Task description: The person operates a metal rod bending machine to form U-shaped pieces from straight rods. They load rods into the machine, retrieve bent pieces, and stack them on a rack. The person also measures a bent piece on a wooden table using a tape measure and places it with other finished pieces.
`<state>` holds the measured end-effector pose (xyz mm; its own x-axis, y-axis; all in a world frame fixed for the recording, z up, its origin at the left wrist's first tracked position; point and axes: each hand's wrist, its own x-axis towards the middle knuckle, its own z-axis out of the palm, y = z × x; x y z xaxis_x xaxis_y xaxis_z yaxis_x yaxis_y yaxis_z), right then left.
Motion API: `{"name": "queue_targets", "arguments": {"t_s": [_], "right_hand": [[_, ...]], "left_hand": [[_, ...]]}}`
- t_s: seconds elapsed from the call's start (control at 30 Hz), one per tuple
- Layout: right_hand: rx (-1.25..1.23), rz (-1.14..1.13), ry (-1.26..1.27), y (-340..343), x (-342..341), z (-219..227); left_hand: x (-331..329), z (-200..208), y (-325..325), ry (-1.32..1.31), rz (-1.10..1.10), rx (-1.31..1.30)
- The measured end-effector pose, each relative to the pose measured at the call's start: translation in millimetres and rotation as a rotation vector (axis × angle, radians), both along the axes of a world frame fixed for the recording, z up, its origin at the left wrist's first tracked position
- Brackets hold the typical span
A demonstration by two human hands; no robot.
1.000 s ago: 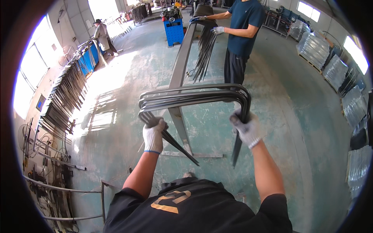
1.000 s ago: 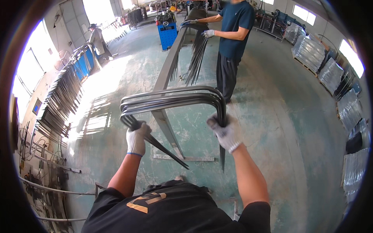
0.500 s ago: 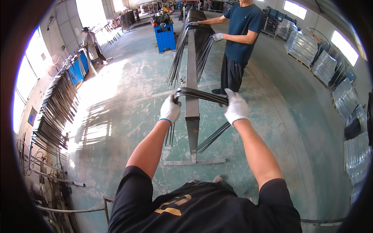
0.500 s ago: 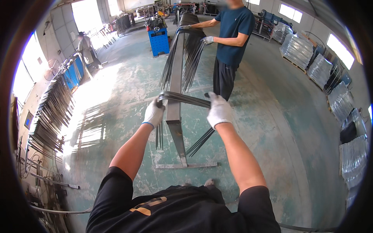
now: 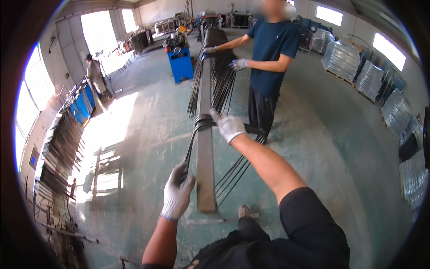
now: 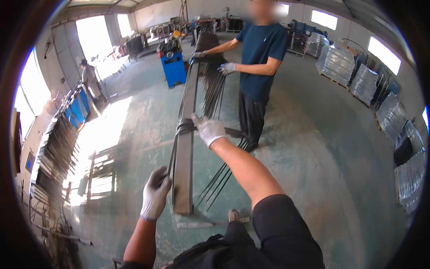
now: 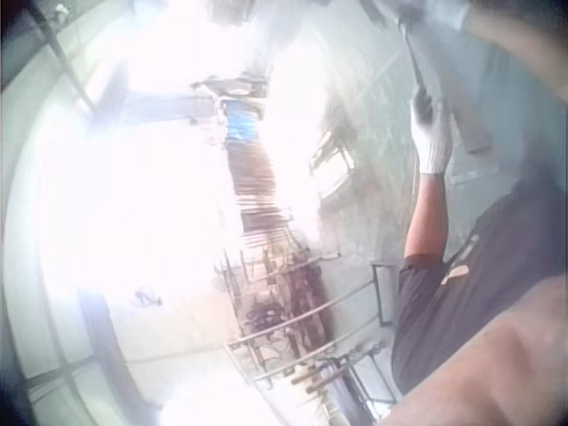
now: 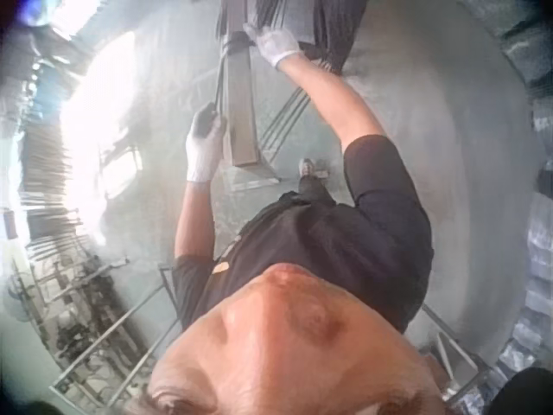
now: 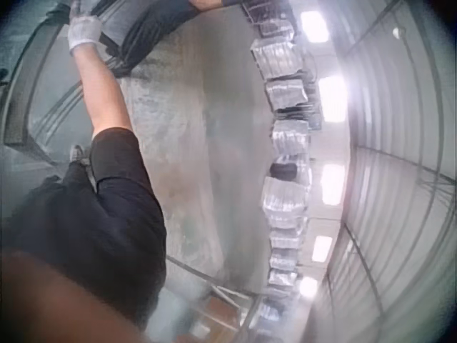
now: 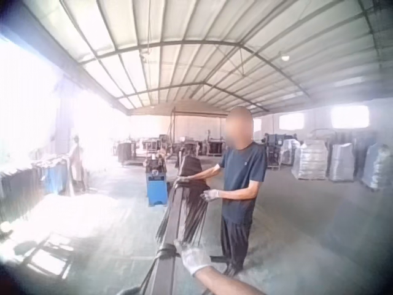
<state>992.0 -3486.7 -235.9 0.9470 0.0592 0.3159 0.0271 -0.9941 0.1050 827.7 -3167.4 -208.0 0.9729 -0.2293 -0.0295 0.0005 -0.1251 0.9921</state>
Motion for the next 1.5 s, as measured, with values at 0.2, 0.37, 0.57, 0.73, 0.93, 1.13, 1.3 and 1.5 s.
{"name": "queue_targets", "arguments": {"t_s": [0.2,0.37,0.57,0.73,0.93,1.13,1.3,1.5], "right_hand": [[0.022,-0.045,0.040,-62,157,7],[-0.113,-0.192,0.049,-123,271,43],[0.454,0.029,0.165,-59,266,69],[0.427,-0.097,0.004,-71,376,32],[0.314,-0.205,-0.220,-80,456,55],[0.235,-0.109,-0.093,-88,479,37],[0.307,-0.072,-0.136,-102,481,37],[0.105,0.085,0.149,-34,416,40]], "left_hand": [[10,13,-59,0.092,-0.037,-0.152],[20,31,-83,0.191,0.070,0.113],[38,54,-105,0.356,0.280,0.257],[73,66,-127,0.271,0.265,0.420],[93,44,-127,0.184,0.309,0.528],[103,49,-137,0.096,0.309,0.627],[116,57,-138,0.049,0.251,0.733],[98,33,-113,-0.173,0.310,0.764]]}}
